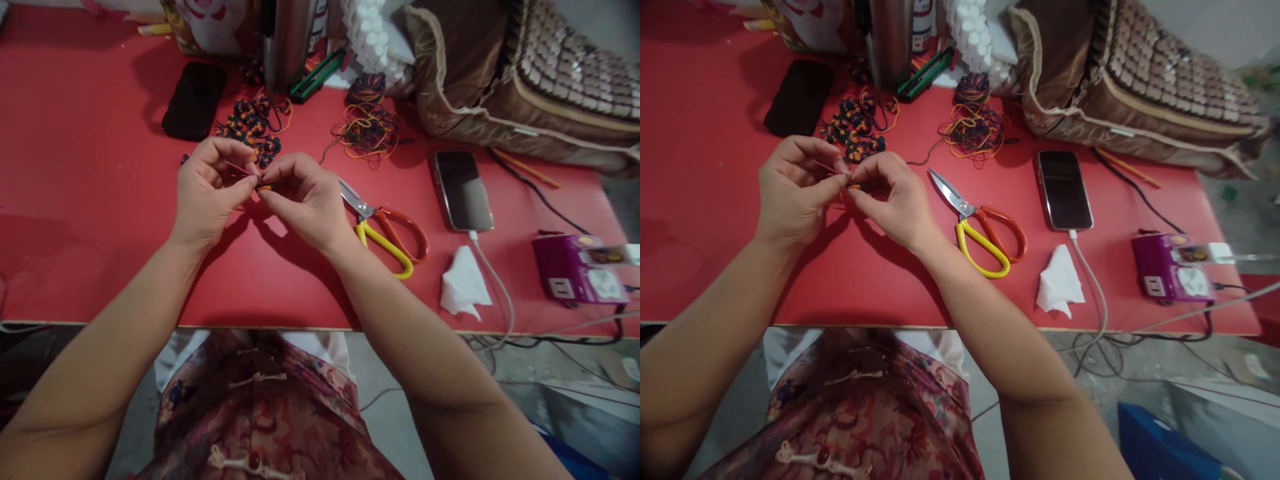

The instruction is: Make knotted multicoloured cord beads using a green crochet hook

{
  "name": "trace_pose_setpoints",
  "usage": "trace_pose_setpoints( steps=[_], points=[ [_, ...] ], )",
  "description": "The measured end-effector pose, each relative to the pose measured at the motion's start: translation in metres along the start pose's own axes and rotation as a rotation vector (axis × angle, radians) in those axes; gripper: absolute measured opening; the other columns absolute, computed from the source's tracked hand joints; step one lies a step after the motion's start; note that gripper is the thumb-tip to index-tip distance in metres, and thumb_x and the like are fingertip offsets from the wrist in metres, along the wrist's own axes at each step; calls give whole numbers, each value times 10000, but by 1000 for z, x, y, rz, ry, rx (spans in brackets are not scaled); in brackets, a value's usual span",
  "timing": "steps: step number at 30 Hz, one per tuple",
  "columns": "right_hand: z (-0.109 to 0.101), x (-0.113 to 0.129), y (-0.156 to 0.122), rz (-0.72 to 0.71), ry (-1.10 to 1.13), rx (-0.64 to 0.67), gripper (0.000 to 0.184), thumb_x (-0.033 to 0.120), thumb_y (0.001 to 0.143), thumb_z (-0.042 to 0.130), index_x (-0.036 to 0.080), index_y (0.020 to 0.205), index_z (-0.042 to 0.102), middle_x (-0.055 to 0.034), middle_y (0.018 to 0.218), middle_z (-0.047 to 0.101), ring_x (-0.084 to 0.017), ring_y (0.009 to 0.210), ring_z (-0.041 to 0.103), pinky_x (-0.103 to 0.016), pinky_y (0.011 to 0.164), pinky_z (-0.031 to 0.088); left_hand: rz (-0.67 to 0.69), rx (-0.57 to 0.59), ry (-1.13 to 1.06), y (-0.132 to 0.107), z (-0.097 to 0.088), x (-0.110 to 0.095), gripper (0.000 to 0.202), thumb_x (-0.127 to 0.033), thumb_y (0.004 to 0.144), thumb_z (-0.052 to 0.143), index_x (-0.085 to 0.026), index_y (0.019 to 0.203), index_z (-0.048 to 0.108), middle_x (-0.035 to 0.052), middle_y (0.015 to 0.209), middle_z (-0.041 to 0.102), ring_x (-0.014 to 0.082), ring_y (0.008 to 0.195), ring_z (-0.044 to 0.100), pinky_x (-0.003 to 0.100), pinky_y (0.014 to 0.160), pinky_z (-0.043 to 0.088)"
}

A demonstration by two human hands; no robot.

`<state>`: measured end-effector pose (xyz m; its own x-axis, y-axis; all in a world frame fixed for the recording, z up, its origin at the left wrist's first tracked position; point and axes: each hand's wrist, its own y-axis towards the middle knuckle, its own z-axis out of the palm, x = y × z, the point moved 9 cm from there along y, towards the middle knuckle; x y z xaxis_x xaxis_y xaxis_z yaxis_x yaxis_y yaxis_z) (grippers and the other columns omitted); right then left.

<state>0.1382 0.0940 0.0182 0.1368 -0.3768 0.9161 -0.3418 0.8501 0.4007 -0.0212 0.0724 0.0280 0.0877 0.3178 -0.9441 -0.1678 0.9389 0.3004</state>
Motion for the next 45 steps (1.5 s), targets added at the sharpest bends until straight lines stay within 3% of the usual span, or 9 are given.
trace_pose_setpoints(
  steps=[4,9,14,17,22,26,32,41,45],
  points=[
    [-1,16,-2,-88,-74,-19,78,281,953,787,235,919,735,-36,970,737,-191,927,706,-366,862,590,143,-17,70,-1,2,-11,286,-201,811,1006,-262,968,775,-4,910,792,166,857,769,294,802,652],
    [-2,14,0,34,67,-28,105,301,938,817,221,945,748,3,886,745,-147,798,691,-307,743,575,236,-86,92,-4,-2,-10,296,-271,863,983,-261,1082,782,-7,930,786,148,859,772,282,795,659],
    [-6,8,2,98,92,-51,50,266,947,788,227,978,796,18,880,794,-120,703,664,-277,658,553,210,-4,31,-3,2,-4,358,-285,876,1003,-297,1143,764,-12,1011,823,171,949,794,347,885,676],
    [-6,6,2,134,94,-31,69,257,941,797,216,993,820,20,875,797,-108,693,658,-267,645,544,177,-26,23,-1,1,0,372,-327,863,1010,-294,1116,739,2,1003,825,201,955,802,381,892,685],
    [-4,5,1,171,86,-16,141,331,920,855,203,953,806,8,888,808,-122,747,707,-267,677,577,198,-43,13,-1,3,-3,355,-355,835,1019,-303,1075,762,-4,961,823,199,905,807,349,825,692],
    [-7,7,2,141,69,-47,155,344,917,857,210,881,788,5,865,802,-136,782,713,-276,706,585,155,-50,44,-3,5,-8,318,-306,829,1015,-302,1025,764,-11,935,825,202,902,814,350,843,693],
    [-12,8,0,118,-40,-110,102,305,932,800,230,867,776,13,820,762,-133,708,626,-280,634,514,23,-73,28,-7,2,-6,318,-266,859,996,-325,1067,762,-20,974,828,203,956,822,363,922,680],
    [-15,10,0,89,-69,-150,101,244,915,761,232,823,720,17,782,702,-134,692,590,-299,648,485,-29,-94,17,-1,-10,4,417,-428,786,1066,-373,1086,781,-20,1100,822,204,1011,800,343,927,672],
    [-16,11,1,70,-37,-150,69,199,881,720,233,822,707,20,776,693,-144,723,614,-309,688,507,-29,-97,69,-2,-13,4,416,-464,789,1057,-343,1082,788,1,1038,822,224,1038,813,353,917,673]
  ],
)
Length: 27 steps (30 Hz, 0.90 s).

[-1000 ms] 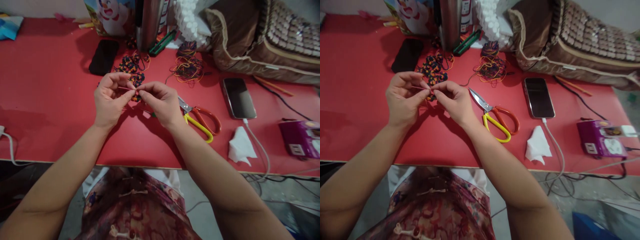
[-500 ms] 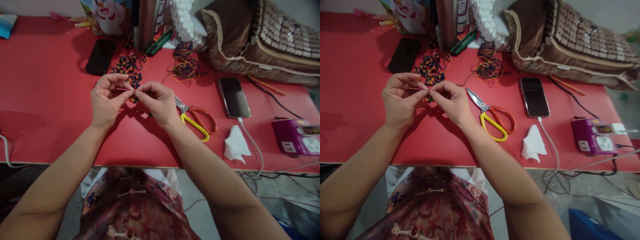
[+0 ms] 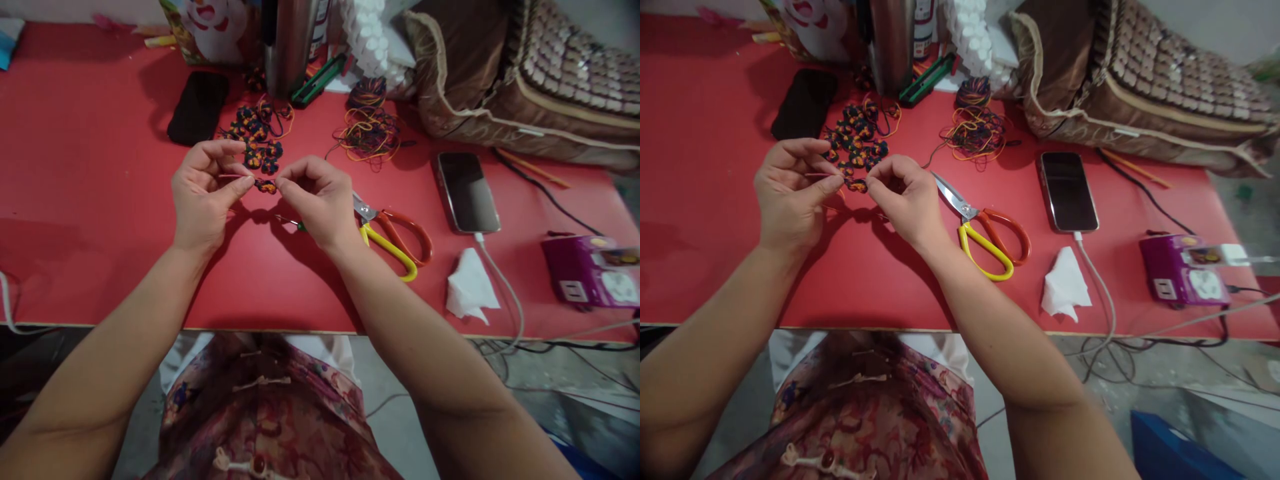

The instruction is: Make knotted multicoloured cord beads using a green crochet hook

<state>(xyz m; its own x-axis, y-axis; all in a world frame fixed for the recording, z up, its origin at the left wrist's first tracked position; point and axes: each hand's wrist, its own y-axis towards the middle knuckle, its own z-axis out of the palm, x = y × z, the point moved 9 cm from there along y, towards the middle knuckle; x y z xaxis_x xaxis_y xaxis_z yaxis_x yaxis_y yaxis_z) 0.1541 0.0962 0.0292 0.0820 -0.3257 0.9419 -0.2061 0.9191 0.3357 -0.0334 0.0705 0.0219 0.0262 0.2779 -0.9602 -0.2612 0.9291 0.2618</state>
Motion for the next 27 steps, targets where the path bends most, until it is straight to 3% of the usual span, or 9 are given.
trace_pose_setpoints(
  steps=[5,10,13,16,19,22,25,27],
  points=[
    [-2,-1,0,4,-40,-13,99,196,871,695,245,789,667,23,754,655,-159,761,614,-321,720,512,25,27,25,-1,0,-2,322,-382,823,1032,-323,1031,793,-7,947,796,180,915,783,312,806,632],
    [-7,-1,1,-68,-108,-59,131,159,841,668,251,754,639,24,739,618,-167,788,624,-345,766,510,-4,27,-52,-1,1,5,341,-297,766,1050,-327,1034,843,-24,834,762,127,704,670,255,644,572],
    [-9,1,3,-89,-145,-42,127,170,864,691,253,772,661,-9,835,671,-185,864,655,-344,757,525,-29,-17,-61,0,-2,9,293,-275,737,1041,-325,986,894,-13,847,797,136,721,678,256,682,595],
    [-7,7,2,-88,-81,2,125,221,878,759,254,786,682,-62,1040,741,-219,1029,698,-329,730,552,-55,16,-88,0,2,12,221,-333,734,1062,-308,899,917,6,917,850,152,809,734,259,751,617],
    [-1,2,0,45,116,48,133,263,881,770,246,798,668,-54,1049,766,-152,796,668,-299,615,528,-132,116,-131,-2,13,16,218,-410,768,1068,-283,873,925,23,877,844,135,726,707,249,671,579],
    [7,-7,-2,169,281,97,195,316,866,796,243,794,629,-21,957,781,-69,538,457,-266,479,420,-165,183,-141,-5,19,14,251,-467,835,1035,-249,849,911,22,744,758,104,593,594,245,553,486],
    [8,-16,-1,261,359,113,290,363,849,825,249,771,570,-5,911,790,-56,517,373,-246,461,375,-167,204,-121,-7,21,8,300,-486,915,969,-236,791,861,17,691,662,110,553,523,273,504,434],
    [10,-20,-1,306,379,144,342,392,843,847,250,771,545,-4,910,786,-54,522,352,-242,462,357,-182,201,-156,-6,20,4,328,-464,902,968,-229,733,813,41,786,696,122,600,557,284,516,449]
  ],
)
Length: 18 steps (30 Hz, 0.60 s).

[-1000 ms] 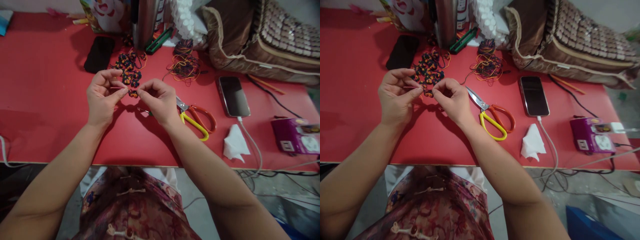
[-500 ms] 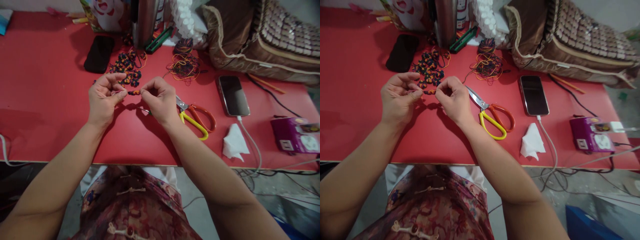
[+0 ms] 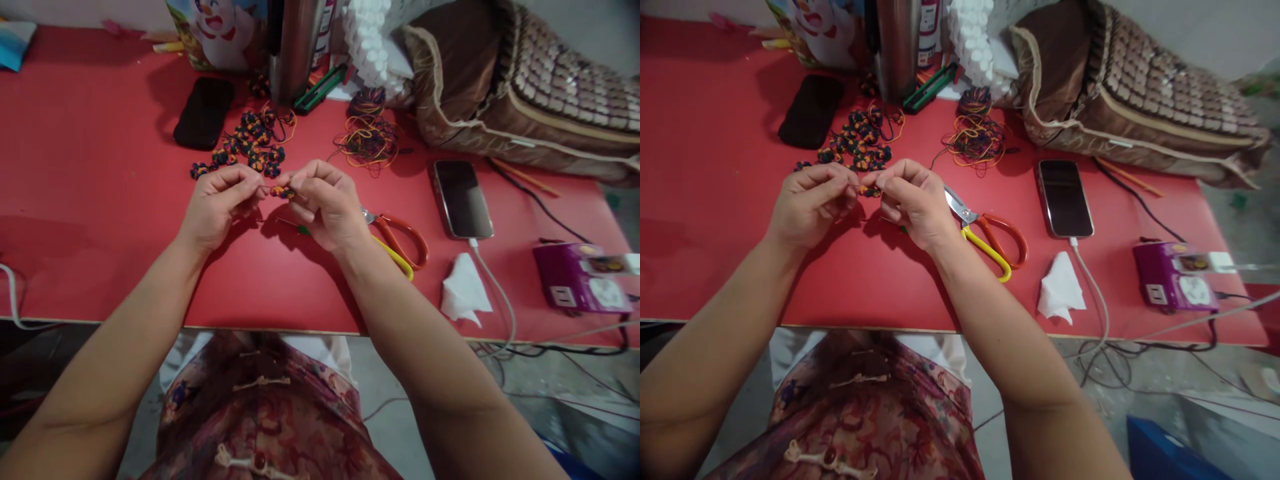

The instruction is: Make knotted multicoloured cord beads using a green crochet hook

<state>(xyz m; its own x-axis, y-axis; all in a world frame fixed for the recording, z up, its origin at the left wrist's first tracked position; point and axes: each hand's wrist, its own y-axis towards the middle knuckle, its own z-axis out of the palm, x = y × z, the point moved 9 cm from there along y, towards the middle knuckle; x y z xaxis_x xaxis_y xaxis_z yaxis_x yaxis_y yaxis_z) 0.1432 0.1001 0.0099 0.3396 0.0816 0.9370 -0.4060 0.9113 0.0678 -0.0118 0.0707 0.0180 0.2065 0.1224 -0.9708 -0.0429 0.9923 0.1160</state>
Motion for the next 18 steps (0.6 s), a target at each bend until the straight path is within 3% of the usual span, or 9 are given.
trace_pose_setpoints(
  steps=[3,8,14,18],
  points=[
    [6,-4,-1,52,6,77,382,449,852,879,248,817,556,-4,943,772,-49,517,328,-243,456,317,-45,13,-89,1,-1,1,392,-464,847,968,-206,652,748,81,923,748,130,653,592,298,537,469],
    [17,-6,-5,68,41,143,425,524,851,916,256,874,586,9,949,724,-64,528,344,-266,462,323,-178,126,-217,4,2,14,422,-513,768,1015,-192,657,764,91,881,764,78,525,430,300,437,314],
    [16,-9,-5,30,-50,153,444,556,866,923,256,880,597,30,809,640,-98,560,412,-272,509,354,-148,124,-183,7,5,11,517,-580,714,1071,-216,634,712,39,715,642,117,569,497,277,449,347],
    [18,-10,-7,8,-181,199,271,431,933,830,232,905,648,-6,850,685,-131,664,499,-278,566,389,-105,128,-49,4,4,5,526,-594,788,1020,-225,598,697,46,646,627,148,578,535,299,493,419]
  ],
)
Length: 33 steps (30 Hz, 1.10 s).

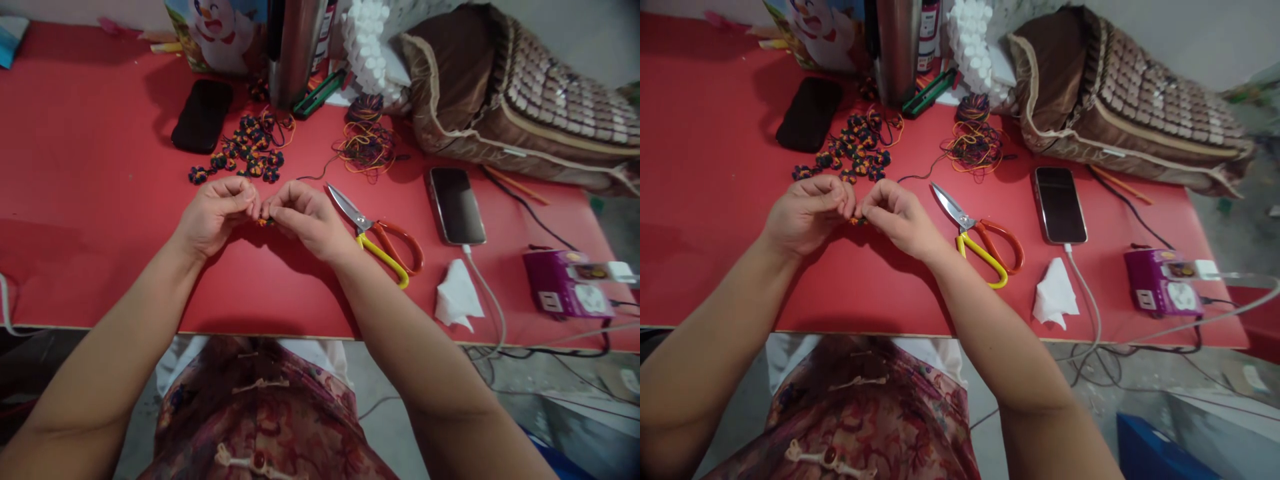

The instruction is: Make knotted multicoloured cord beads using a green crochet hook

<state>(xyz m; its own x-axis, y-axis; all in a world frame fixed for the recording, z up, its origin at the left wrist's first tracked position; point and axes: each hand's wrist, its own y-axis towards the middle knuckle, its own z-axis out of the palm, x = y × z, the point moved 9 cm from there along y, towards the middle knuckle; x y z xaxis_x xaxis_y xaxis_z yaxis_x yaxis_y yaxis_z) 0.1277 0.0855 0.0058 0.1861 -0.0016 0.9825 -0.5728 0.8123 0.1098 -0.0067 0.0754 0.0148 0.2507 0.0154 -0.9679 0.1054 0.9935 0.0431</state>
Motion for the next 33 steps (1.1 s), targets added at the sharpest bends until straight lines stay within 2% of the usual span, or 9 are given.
trace_pose_setpoints(
  steps=[4,7,13,15,18,22,26,29,33],
  points=[
    [1,2,-2,-29,-99,35,184,310,920,782,223,863,630,-6,842,687,-130,704,519,-280,598,388,-21,40,57,-2,0,1,497,-553,784,1024,-222,576,718,61,623,654,165,576,571,311,516,452],
    [0,4,-1,-39,-86,22,190,308,935,795,216,874,640,13,818,668,-113,680,519,-266,585,398,-50,19,0,-1,-1,4,492,-535,777,1038,-207,589,723,59,647,674,149,588,587,281,525,468],
    [-16,10,1,-118,62,-193,335,509,981,858,249,928,653,27,862,715,-75,552,507,-238,475,423,-75,-121,-255,5,-14,10,383,-525,807,1032,-228,999,884,46,1080,840,124,767,699,239,637,586],
    [-22,12,1,-159,83,-260,386,547,954,895,257,916,644,6,972,764,-80,598,564,-239,502,474,-89,-132,-252,6,-16,15,419,-498,773,1063,-250,1055,877,28,1111,841,123,799,725,244,670,610],
    [-26,12,1,-191,99,-278,405,571,939,912,261,924,650,-11,1113,782,-90,662,624,-243,524,509,-52,-122,-177,6,-13,17,433,-456,746,1087,-269,1060,855,11,1029,817,136,813,747,260,688,627],
    [-28,10,0,-185,86,-277,299,499,957,896,253,950,727,-26,1204,752,-90,701,636,-242,525,507,20,-107,-91,5,-5,16,498,-439,710,1104,-263,1085,829,13,1031,798,151,761,766,279,656,658],
    [-25,10,-2,-144,-8,-257,206,432,977,871,243,965,791,-60,1277,738,-146,924,716,-270,689,595,55,-118,-76,5,-4,15,481,-351,686,1104,-248,1082,850,29,1104,813,146,824,774,267,746,704],
    [-24,13,-3,-145,-42,-259,256,482,972,880,242,955,794,-68,1243,742,-170,984,731,-282,731,615,51,-118,-77,4,-4,13,388,-215,698,1054,-244,1042,877,14,1042,816,120,787,752,244,756,698],
    [-25,9,-3,-77,-19,-276,389,634,1011,811,252,1016,739,-2,950,718,-110,673,644,-260,582,552,59,-138,-54,1,-4,8,295,-132,733,977,-248,996,910,14,974,827,115,730,735,228,683,659]
  ],
)
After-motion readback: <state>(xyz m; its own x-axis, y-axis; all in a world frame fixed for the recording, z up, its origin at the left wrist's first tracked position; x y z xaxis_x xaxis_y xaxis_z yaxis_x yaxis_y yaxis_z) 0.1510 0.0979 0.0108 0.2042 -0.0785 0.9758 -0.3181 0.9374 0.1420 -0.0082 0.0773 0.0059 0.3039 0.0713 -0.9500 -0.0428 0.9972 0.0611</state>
